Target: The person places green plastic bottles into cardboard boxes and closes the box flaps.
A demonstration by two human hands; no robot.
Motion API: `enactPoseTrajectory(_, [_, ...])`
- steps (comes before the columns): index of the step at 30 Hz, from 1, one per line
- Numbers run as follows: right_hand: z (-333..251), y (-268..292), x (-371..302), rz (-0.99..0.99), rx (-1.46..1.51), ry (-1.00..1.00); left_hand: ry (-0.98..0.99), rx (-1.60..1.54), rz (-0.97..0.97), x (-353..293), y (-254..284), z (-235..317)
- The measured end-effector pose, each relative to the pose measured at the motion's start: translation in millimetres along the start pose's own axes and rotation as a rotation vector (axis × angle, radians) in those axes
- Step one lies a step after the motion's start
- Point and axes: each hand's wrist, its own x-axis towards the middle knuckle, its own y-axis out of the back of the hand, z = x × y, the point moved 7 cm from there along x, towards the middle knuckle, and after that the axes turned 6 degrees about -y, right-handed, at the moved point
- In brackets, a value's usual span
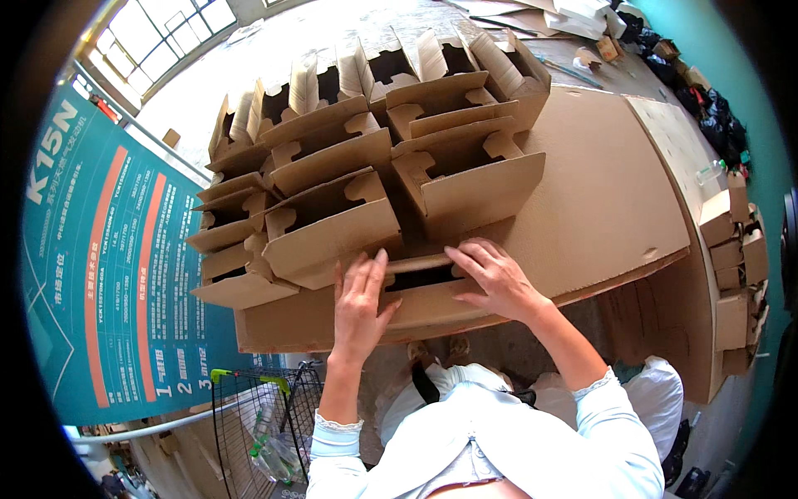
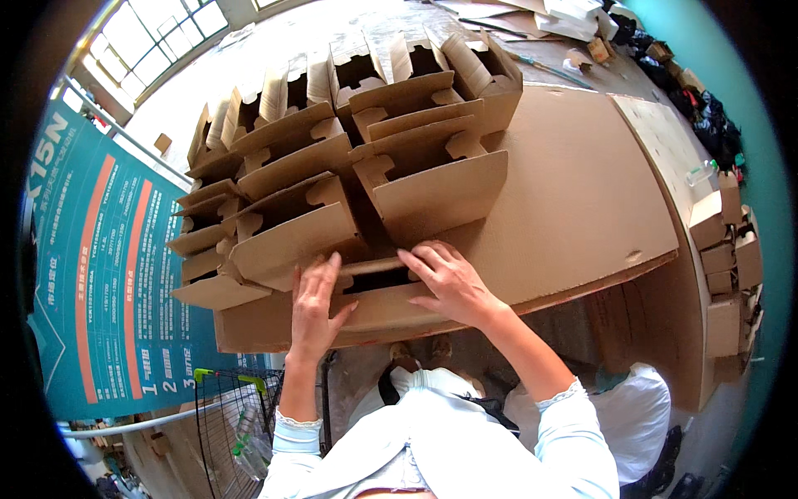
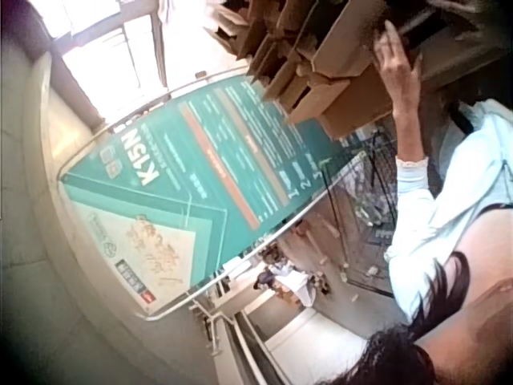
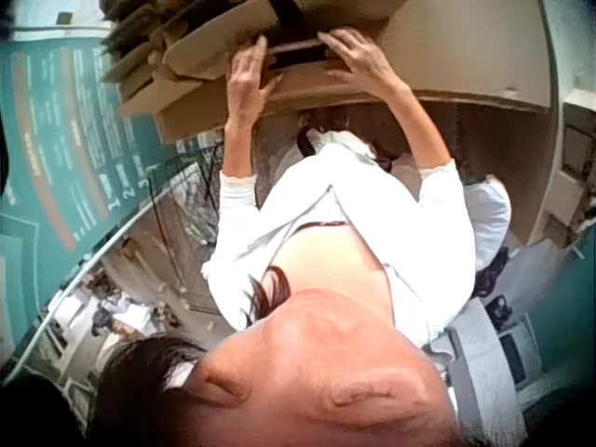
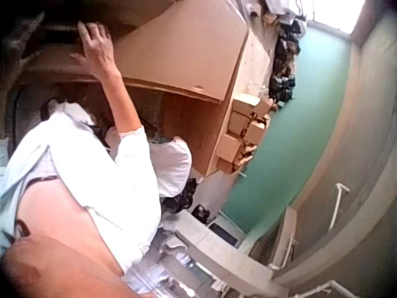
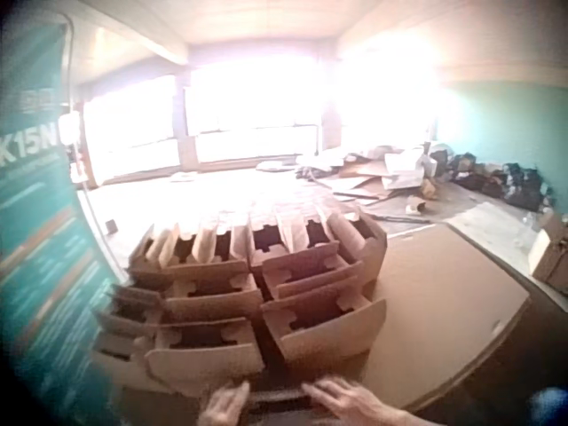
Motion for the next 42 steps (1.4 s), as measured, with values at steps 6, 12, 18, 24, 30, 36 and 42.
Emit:
enactPoseTrajectory(6, [-14.8,-21.7,-8.5,-0.201,-0.202,0.065,-0.013,-0.022,-0.343,-14.4,-8.0,-4.7])
enactPoseTrajectory(12, [-13.0,-32.4,14.6,-0.331,-0.380,-0.018,-0.043,-0.116,-0.391,-18.0,-30.3,-19.9])
enactPoseTrajectory(18, [-7.3,-24.1,-20.2,-0.189,-0.384,-0.051,-0.150,-0.187,-0.303,-10.3,-40.6,-8.4])
enactPoseTrajectory(24, [32.0,19.3,-82.0,-0.061,-0.450,-0.288,-0.341,-0.225,-0.224,22.7,-89.9,51.9])
enactPoseTrajectory(30, [109.4,76.2,-152.2,0.157,-0.463,-0.579,-0.483,-0.322,-0.143,98.1,-142.6,147.3])
enactPoseTrajectory(36, [231.3,124.3,-156.6,0.320,-0.469,-0.817,-0.482,-0.372,-0.014,159.0,-193.6,226.9])
enactPoseTrajectory(42, [330.9,152.5,-69.7,0.175,-0.386,-0.490,-0.277,-0.387,-0.194,154.5,-216.3,225.4])
